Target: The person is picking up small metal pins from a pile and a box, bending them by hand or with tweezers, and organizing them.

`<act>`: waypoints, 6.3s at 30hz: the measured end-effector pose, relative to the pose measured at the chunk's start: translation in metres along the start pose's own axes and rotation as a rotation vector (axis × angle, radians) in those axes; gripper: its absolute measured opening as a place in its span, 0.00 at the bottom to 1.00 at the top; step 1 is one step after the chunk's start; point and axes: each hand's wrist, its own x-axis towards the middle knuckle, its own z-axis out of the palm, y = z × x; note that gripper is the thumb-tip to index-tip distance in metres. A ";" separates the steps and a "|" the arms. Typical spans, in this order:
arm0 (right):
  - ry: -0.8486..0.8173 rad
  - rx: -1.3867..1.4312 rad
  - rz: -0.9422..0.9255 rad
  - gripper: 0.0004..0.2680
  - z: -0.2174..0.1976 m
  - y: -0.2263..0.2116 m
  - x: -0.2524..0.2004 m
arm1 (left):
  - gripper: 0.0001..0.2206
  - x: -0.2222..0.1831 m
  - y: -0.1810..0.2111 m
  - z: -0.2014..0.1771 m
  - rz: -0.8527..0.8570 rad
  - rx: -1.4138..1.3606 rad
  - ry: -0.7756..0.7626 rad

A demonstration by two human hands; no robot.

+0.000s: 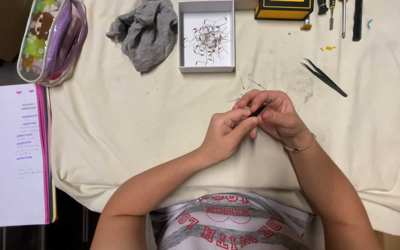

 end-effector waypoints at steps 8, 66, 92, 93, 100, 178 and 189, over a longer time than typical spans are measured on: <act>0.056 -0.060 -0.040 0.11 0.003 0.001 0.004 | 0.08 0.000 0.005 0.005 0.072 0.068 0.156; 0.431 -1.955 0.142 0.02 0.006 -0.046 0.000 | 0.13 0.041 0.071 -0.033 -0.181 1.173 0.066; 0.322 -1.356 -0.319 0.09 0.021 -0.023 0.000 | 0.08 0.022 0.017 -0.015 -0.079 0.406 0.105; 0.288 -1.387 -0.340 0.10 0.020 -0.023 0.004 | 0.09 0.024 0.018 -0.016 -0.061 0.415 0.114; 0.344 -1.604 -0.305 0.11 0.016 -0.034 0.002 | 0.08 0.025 0.016 -0.021 -0.067 0.436 0.158; 0.399 -1.247 -0.464 0.02 0.040 -0.025 0.005 | 0.09 0.015 0.002 -0.004 -0.046 0.193 0.157; 0.066 -0.242 -0.129 0.08 0.018 -0.034 0.000 | 0.09 0.010 0.009 0.006 -0.131 -0.024 -0.019</act>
